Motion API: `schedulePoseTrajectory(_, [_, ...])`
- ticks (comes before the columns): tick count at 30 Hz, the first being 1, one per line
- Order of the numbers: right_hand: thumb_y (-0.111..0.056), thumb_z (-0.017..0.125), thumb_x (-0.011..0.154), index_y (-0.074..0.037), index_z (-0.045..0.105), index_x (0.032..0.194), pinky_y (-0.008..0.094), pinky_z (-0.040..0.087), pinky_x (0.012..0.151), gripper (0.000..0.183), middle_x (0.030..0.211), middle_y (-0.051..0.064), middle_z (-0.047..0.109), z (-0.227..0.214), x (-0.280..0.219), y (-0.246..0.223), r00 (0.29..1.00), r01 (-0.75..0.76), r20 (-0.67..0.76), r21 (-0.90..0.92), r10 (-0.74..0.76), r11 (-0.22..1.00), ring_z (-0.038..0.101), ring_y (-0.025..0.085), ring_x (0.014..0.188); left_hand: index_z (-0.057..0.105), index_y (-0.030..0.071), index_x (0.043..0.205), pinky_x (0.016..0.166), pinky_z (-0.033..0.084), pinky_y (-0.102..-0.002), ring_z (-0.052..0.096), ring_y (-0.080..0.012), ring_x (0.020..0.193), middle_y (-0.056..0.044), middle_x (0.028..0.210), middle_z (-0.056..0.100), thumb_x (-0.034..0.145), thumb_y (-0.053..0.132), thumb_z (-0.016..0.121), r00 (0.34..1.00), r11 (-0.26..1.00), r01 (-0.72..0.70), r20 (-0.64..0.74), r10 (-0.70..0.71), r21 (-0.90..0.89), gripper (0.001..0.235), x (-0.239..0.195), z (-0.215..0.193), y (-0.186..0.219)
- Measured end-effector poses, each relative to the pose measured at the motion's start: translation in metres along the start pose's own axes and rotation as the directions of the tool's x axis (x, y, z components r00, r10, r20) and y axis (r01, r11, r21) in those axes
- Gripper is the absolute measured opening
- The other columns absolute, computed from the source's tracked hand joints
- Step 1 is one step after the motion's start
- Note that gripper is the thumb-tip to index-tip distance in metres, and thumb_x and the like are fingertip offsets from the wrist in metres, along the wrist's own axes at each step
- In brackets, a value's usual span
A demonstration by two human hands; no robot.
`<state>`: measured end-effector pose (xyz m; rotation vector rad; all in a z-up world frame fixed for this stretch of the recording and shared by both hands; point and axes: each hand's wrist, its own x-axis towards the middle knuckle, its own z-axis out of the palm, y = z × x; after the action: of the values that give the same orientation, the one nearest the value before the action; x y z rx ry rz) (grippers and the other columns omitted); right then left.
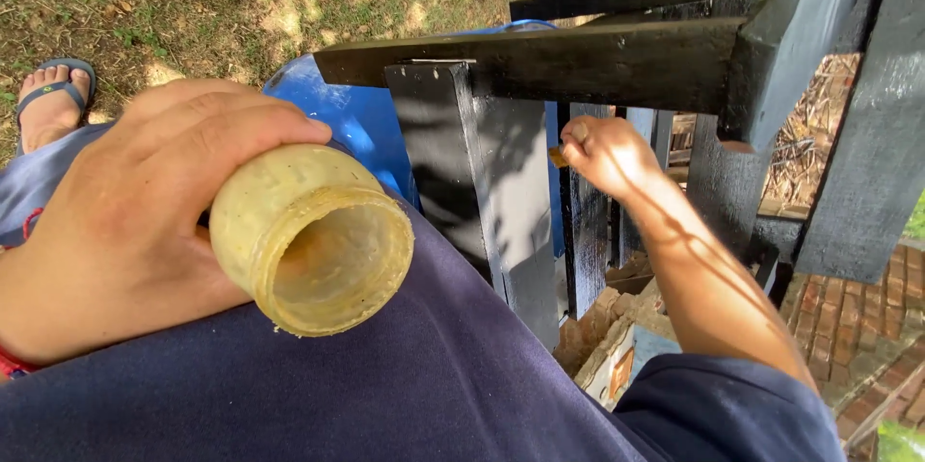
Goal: Painting the wooden slats of a chair with black paint using a brush.
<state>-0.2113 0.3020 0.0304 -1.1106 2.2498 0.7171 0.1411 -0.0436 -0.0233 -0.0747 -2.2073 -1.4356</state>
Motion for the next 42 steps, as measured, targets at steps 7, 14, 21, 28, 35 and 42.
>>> schedulePoseTrajectory(7, [-0.032,0.041,0.106,-0.014,0.051,0.061,0.039,0.035,0.049,0.049,0.052,0.0,0.051,0.02,0.003,-0.001,0.868,-0.206,-0.461,0.007,0.185,0.979,0.051,0.02,0.05,0.059,0.004,0.124,0.107,0.042,-0.051,0.065,-0.0286,0.111,-0.008,0.118,0.067,0.076,0.038,0.083,0.999,1.0,-0.006,0.047,0.007,-0.02,0.064,0.005,0.001,-0.002])
schedulePoseTrajectory(14, [-0.012,0.044,0.091,-0.017,0.041,0.075,0.034,0.04,0.042,0.017,0.062,-0.003,0.046,0.09,-0.034,-0.001,0.932,-0.073,-0.357,-0.015,0.062,0.997,0.043,0.017,0.048,0.059,0.002,0.125,0.106,0.044,-0.051,0.065,-0.0305,0.111,-0.01,0.118,0.068,0.078,0.033,0.082,1.0,1.0,-0.004,0.03,0.004,-0.023,0.061,0.008,-0.003,-0.004])
schedulePoseTrajectory(21, [0.0,0.057,0.101,-0.003,0.046,0.079,0.044,0.043,0.057,0.025,0.07,0.014,0.052,0.019,-0.015,-0.041,0.697,0.118,-0.713,0.018,-0.07,0.993,0.051,0.032,0.059,0.059,0.004,0.125,0.102,0.044,-0.048,0.064,-0.0309,0.109,-0.009,0.119,0.067,0.08,0.035,0.08,0.996,0.998,-0.053,0.068,0.056,-0.04,0.059,0.014,0.001,-0.004])
schedulePoseTrajectory(28, [-0.022,0.028,0.093,-0.02,0.015,0.067,0.032,0.029,0.051,0.029,0.058,-0.003,0.02,0.005,-0.042,-0.057,0.948,-0.313,0.129,0.225,0.291,0.922,0.022,0.014,0.052,0.059,0.002,0.124,0.104,0.046,-0.05,0.065,-0.0312,0.108,-0.012,0.116,0.068,0.079,0.03,0.081,0.999,0.998,-0.034,0.038,0.036,-0.046,0.058,0.016,-0.003,-0.003])
schedulePoseTrajectory(35, [0.0,0.036,0.066,-0.019,0.039,0.062,0.026,0.033,0.054,0.02,0.064,-0.007,0.044,-0.018,0.005,-0.052,0.87,-0.162,-0.33,0.508,0.365,0.846,0.043,0.011,0.06,0.059,0.004,0.125,0.102,0.046,-0.049,0.065,-0.0312,0.108,-0.009,0.118,0.067,0.078,0.034,0.083,0.996,0.996,-0.062,0.068,0.066,-0.058,0.061,0.016,-0.005,-0.004])
schedulePoseTrajectory(42, [-0.015,0.052,0.1,-0.017,0.049,0.066,0.023,0.045,0.058,0.034,0.074,-0.005,0.061,0.037,-0.048,-0.047,0.823,-0.265,-0.329,0.5,0.463,0.825,0.054,0.008,0.067,0.058,0.002,0.126,0.106,0.045,-0.05,0.063,-0.0308,0.113,-0.012,0.119,0.067,0.077,0.03,0.082,0.992,0.998,-0.021,0.123,0.028,-0.057,0.061,0.022,-0.01,-0.006])
